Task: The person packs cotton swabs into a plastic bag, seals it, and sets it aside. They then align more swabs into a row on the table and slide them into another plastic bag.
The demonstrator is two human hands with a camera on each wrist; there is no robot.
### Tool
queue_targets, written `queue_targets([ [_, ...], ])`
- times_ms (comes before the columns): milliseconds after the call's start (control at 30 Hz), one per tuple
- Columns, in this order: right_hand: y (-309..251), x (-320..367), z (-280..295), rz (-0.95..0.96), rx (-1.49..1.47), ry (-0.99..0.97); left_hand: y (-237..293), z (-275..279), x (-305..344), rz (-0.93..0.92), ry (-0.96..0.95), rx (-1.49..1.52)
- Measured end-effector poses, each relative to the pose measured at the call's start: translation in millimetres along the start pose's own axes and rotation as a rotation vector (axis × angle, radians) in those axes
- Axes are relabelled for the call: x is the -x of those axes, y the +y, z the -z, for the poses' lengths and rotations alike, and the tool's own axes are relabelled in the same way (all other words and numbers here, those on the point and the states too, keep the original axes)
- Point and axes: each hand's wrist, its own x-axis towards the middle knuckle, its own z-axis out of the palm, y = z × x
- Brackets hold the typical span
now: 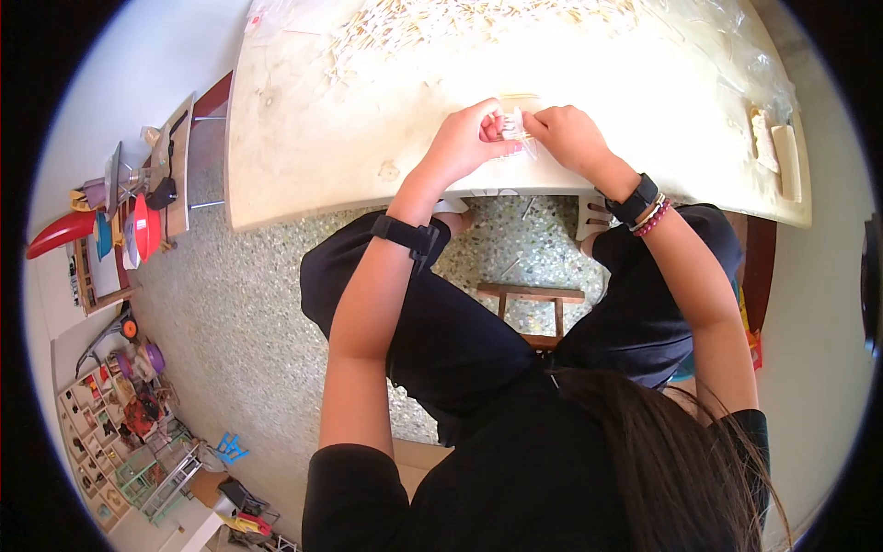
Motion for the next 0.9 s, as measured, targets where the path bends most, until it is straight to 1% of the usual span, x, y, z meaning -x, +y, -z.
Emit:
queue_targets([
  [133,0,2,-4,0.049,0.053,-0.023,1,-6,1,-0.008,0.007,-0.006],
  [200,2,5,-12,0.252,0.191,0.093,-4,-9,-1,-0.105,0.106,-0.071],
  [233,0,6,-14,0.250,0.191,0.094,-4,-10,-1,-0.106,0.105,-0.071],
  [300,-6,6,-18,0.094,0.175,0.054,-2,-12,0,-0.111,0.126,-0.113],
  [433,-9,6,-12,0.047,0.115,0.032,4,-14,1,-0.057,0.103,-0.153],
  [500,-6,5,-6,0.041,0.089,0.047,8,-14,4,-0.277,0.259,-0.451],
  [533,0,4,-5,0.041,0.088,0.046,11,-15,6,-0.276,0.259,-0.450],
  [600,16,3,2,0.167,0.209,0.003,18,-21,13,-0.312,0.249,-0.718],
  [633,20,6,5,0.278,0.280,0.026,16,-28,17,-0.314,0.247,-0.715],
  [667,23,7,6,0.275,0.280,0.025,10,-36,23,-0.287,0.243,-0.803],
  [700,21,9,11,0.261,0.221,-0.070,9,-40,26,-0.258,0.240,-0.891],
  [733,21,10,13,0.248,0.160,-0.167,8,-42,27,-0.256,0.239,-0.890],
  [767,22,10,12,0.247,0.159,-0.171,7,-43,28,-0.229,0.205,-0.873],
  [800,21,9,12,0.268,0.165,-0.217,6,-44,29,-0.203,0.171,-0.856],
  [833,20,8,12,0.290,0.171,-0.260,5,-45,29,-0.203,0.168,-0.856],
  [867,19,7,13,0.286,0.170,-0.260,5,-47,29,-0.201,0.178,-0.867],
  [900,9,6,21,0.159,0.091,-0.361,4,-48,29,-0.199,0.190,-0.877],
])
